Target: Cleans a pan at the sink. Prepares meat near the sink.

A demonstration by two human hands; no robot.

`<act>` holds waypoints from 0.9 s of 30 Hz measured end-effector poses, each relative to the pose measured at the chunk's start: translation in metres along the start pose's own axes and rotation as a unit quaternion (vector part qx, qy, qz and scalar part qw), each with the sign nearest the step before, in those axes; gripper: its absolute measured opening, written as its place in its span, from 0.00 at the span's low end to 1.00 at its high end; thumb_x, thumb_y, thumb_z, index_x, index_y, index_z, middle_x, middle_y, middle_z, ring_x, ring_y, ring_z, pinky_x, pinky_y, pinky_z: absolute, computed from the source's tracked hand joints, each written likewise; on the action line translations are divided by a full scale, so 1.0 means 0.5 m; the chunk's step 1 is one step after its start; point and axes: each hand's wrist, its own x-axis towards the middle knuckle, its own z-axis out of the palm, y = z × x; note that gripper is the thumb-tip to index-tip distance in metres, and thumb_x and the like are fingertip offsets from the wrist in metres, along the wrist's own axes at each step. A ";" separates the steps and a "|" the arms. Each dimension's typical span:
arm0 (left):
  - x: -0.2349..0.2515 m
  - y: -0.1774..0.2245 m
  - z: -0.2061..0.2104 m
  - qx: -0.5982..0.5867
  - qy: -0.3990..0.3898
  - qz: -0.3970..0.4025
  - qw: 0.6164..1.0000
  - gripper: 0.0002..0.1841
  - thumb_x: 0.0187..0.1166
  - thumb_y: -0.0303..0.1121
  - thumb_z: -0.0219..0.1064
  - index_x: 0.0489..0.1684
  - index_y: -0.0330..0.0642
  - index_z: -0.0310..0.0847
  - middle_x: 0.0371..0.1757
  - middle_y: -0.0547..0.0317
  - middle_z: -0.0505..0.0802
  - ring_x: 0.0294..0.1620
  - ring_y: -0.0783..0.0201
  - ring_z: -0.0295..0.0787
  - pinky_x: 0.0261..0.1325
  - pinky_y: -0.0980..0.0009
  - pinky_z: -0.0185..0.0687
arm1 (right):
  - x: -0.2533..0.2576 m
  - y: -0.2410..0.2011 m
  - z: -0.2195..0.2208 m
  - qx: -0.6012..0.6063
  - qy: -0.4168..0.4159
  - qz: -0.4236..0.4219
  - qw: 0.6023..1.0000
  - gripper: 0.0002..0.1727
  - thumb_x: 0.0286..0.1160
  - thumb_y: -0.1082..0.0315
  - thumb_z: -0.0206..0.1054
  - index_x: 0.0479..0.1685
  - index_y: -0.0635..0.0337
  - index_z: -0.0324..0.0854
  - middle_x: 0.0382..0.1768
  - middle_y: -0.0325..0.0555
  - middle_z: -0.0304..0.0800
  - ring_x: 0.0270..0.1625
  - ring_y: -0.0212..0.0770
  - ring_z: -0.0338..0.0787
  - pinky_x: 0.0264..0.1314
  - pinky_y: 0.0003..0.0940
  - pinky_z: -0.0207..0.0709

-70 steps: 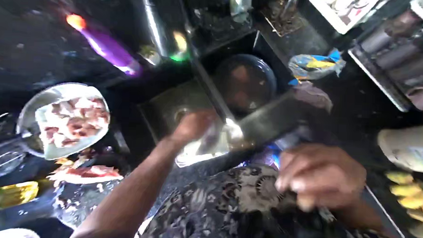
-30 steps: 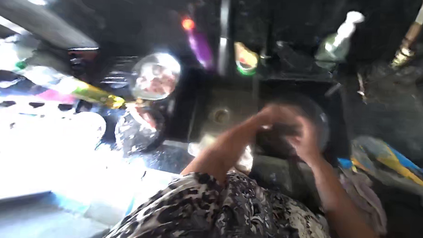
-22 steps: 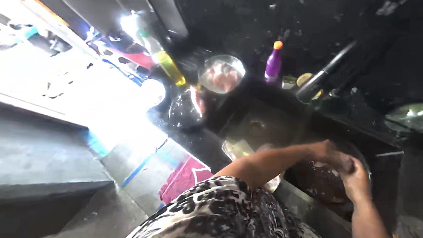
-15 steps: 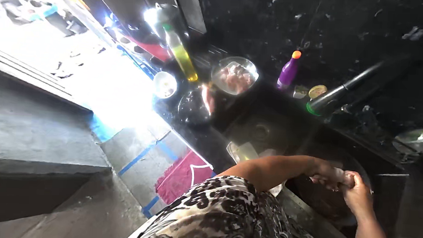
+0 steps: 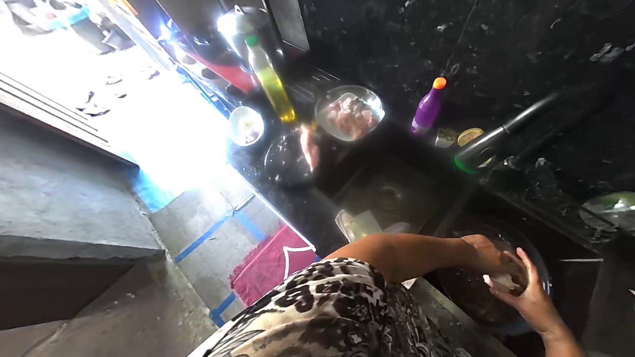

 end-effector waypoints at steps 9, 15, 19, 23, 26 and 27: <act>0.024 0.030 0.007 0.066 0.009 -0.011 0.998 0.15 0.91 0.32 0.52 0.62 0.39 0.85 0.54 0.40 0.93 0.55 0.39 0.91 0.50 0.40 0.85 | 0.002 -0.024 0.009 -0.218 -0.022 0.150 0.964 0.33 0.72 0.64 0.78 0.71 0.78 0.76 0.64 0.79 0.84 0.72 0.72 0.83 0.78 0.68 0.68; 0.019 0.064 -0.010 -0.013 -0.142 -0.109 0.984 0.19 0.81 0.41 0.70 0.61 0.36 0.84 0.60 0.39 0.91 0.61 0.38 0.88 0.56 0.33 0.80 | 0.023 -0.063 0.030 -0.402 -0.126 0.246 0.873 0.34 0.76 0.55 0.75 0.77 0.64 0.76 0.72 0.69 0.82 0.77 0.67 0.80 0.77 0.69 0.70; 0.032 0.051 0.002 -0.059 -0.177 -0.141 0.972 0.25 0.81 0.52 0.68 0.60 0.39 0.87 0.60 0.40 0.92 0.63 0.39 0.87 0.59 0.30 0.77 | 0.015 -0.065 0.045 -0.407 -0.117 0.226 0.877 0.34 0.77 0.54 0.74 0.80 0.63 0.75 0.74 0.68 0.81 0.78 0.68 0.79 0.78 0.69 0.68; 0.033 0.049 0.016 -0.018 -0.162 -0.143 0.976 0.25 0.82 0.52 0.66 0.56 0.36 0.87 0.58 0.39 0.92 0.61 0.38 0.88 0.55 0.32 0.79 | 0.013 -0.048 0.061 -0.378 -0.064 0.219 0.897 0.34 0.75 0.51 0.75 0.79 0.59 0.76 0.70 0.66 0.85 0.74 0.68 0.82 0.74 0.71 0.71; 0.026 0.048 0.017 0.006 -0.143 -0.131 0.981 0.26 0.82 0.53 0.66 0.57 0.36 0.86 0.57 0.39 0.92 0.60 0.39 0.88 0.53 0.34 0.80 | 0.008 -0.020 0.068 -0.305 -0.022 0.186 0.934 0.38 0.71 0.62 0.79 0.81 0.67 0.71 0.75 0.72 0.79 0.78 0.70 0.78 0.80 0.69 0.68; 0.020 0.047 0.014 0.009 -0.132 -0.130 0.983 0.25 0.81 0.52 0.68 0.55 0.35 0.87 0.56 0.39 0.92 0.59 0.39 0.89 0.52 0.34 0.80 | 0.008 -0.012 0.066 -0.276 -0.018 0.175 0.945 0.41 0.67 0.68 0.81 0.83 0.69 0.67 0.78 0.73 0.74 0.82 0.70 0.74 0.84 0.65 0.64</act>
